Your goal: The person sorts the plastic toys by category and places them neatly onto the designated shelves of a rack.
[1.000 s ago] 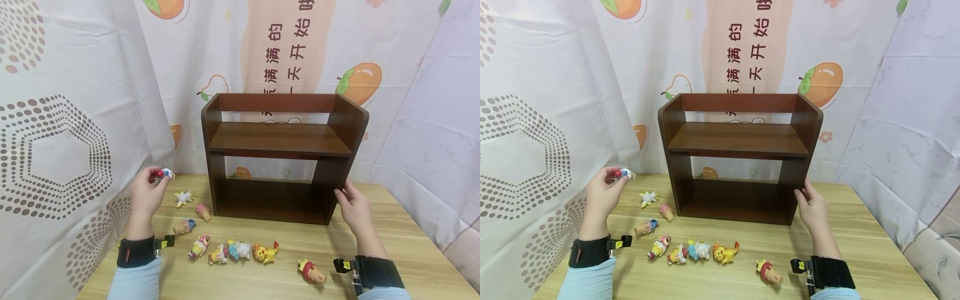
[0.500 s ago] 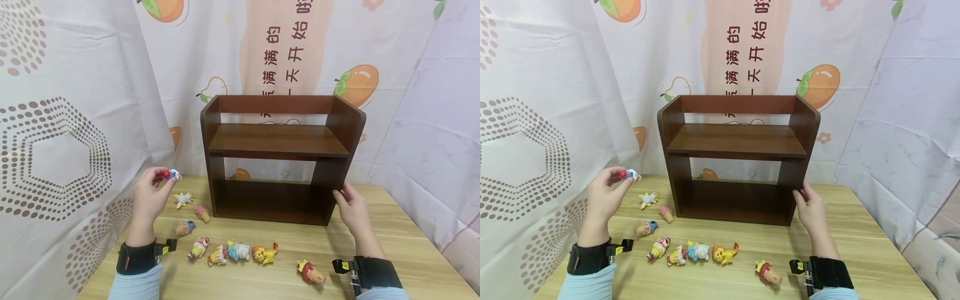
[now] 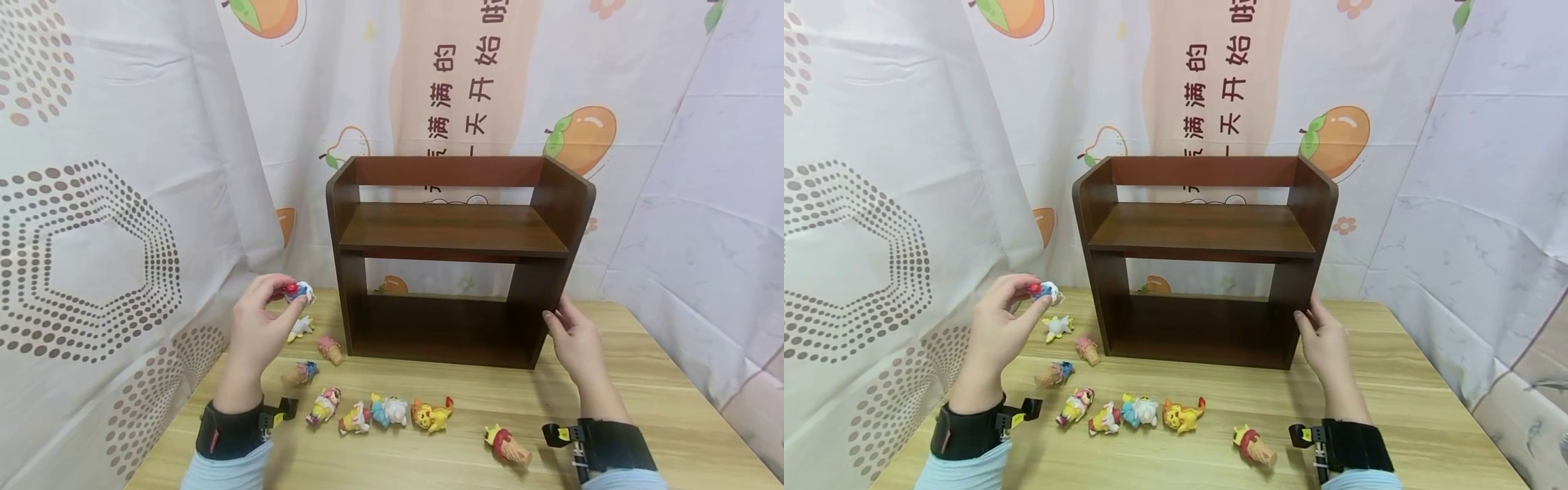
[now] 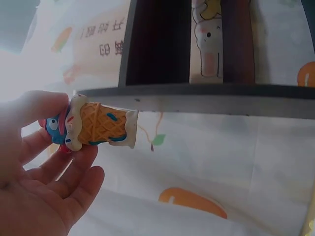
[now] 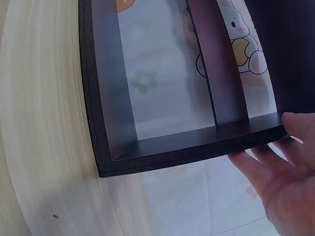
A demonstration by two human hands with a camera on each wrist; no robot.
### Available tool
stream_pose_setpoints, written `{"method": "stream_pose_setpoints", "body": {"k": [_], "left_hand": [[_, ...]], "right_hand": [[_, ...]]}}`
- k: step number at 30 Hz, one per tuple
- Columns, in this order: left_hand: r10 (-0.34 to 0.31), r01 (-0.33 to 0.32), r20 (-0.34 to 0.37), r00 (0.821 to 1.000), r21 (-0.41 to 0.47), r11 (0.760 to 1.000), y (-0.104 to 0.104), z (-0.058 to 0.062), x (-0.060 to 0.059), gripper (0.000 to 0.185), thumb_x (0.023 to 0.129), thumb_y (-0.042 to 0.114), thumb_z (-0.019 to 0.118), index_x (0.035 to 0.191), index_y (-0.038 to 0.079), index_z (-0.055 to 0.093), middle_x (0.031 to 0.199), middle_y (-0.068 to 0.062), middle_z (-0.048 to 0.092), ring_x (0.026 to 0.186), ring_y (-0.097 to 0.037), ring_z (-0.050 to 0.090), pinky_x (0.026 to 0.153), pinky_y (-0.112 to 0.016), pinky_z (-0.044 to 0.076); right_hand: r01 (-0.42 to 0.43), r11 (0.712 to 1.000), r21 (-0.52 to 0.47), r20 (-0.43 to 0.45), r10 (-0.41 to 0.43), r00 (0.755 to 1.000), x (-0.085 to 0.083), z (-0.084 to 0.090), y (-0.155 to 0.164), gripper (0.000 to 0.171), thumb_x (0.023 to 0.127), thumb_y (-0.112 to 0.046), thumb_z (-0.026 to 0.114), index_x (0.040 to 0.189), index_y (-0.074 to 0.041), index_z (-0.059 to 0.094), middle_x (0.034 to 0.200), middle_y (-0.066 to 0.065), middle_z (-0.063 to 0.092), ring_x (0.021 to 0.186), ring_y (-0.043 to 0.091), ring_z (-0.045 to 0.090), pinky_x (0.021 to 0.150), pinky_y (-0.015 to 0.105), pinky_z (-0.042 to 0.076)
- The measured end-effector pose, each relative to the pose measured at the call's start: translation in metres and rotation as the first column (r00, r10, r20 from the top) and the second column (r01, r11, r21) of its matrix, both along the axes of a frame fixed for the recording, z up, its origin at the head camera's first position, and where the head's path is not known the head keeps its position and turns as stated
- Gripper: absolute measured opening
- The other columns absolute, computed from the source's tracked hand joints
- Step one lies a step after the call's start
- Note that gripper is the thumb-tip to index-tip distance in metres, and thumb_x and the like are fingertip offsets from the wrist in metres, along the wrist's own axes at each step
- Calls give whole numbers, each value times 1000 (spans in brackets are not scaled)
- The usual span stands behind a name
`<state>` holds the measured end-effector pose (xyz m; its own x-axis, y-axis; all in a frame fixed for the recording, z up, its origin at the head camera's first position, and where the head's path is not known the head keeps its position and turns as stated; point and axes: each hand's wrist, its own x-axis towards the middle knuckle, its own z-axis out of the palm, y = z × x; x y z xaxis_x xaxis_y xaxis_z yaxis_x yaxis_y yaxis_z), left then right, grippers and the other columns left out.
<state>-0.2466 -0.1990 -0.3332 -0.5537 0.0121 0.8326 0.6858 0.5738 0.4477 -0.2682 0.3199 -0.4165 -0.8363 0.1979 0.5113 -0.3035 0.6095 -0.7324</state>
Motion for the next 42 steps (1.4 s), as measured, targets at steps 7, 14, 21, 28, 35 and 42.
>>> {"method": "stream_pose_setpoints", "body": {"k": [7, 14, 21, 28, 35, 42], "left_hand": [[-47, 47, 3, 999, -33, 998, 11, 1, 6, 27, 83, 1, 82, 107, 3, 71, 106, -3, 68, 97, -16, 62, 88, -27, 51], [-81, 83, 42, 996, -49, 995, 21, -4, 7, 28, 85, 3, 82, 110, 4, 71, 104, -1, 69, 95, -16, 62, 87, -27, 50], [-91, 101, 106, 990, -93, 991, 33, -8, 8, 30, 86, 7, 82, 113, 6, 70, 106, 0, 69, 99, -15, 63, 91, -31, 51], [-123, 131, 82, 989, -89, 987, 48, -11, 7, 32, 85, 7, 83, 114, 5, 69, 104, -2, 70, 97, -17, 65, 87, -44, 54], [-121, 122, 17, 993, -83, 989, 63, -14, 7, 35, 84, 9, 84, 115, 3, 69, 105, -2, 71, 96, -18, 65, 82, -42, 56], [-145, 138, -60, 988, -96, 986, 75, -17, 5, 35, 86, 8, 83, 117, 4, 69, 108, -3, 70, 101, -18, 67, 87, -41, 56]], "right_hand": [[-13, 1000, -9, -4, 13, 1000, 0, 0, -1, 51, 106, -19, 55, 156, -16, 44, 147, 20, 51, 124, 45, 54, 76, 7, 47], [-23, 1000, -9, 13, 23, 1000, 2, 0, -1, 53, 107, -20, 55, 157, -16, 40, 150, 19, 48, 126, 45, 53, 78, 7, 47], [-22, 1000, -6, 19, 23, 1000, 2, 1, -1, 53, 107, -22, 55, 157, -16, 41, 149, 21, 48, 125, 45, 54, 77, 6, 46], [-29, 999, -15, 15, 29, 999, 2, 0, -2, 53, 106, -18, 55, 157, -14, 40, 149, 21, 48, 127, 46, 52, 78, 7, 47], [-37, 999, -16, 14, 38, 999, 2, 1, -2, 53, 107, -20, 54, 158, -14, 39, 151, 20, 47, 127, 46, 51, 78, 7, 47], [-28, 999, -18, 17, 29, 999, 2, 2, 1, 53, 107, -21, 54, 158, -16, 39, 150, 20, 47, 126, 44, 53, 77, 8, 48]]}}
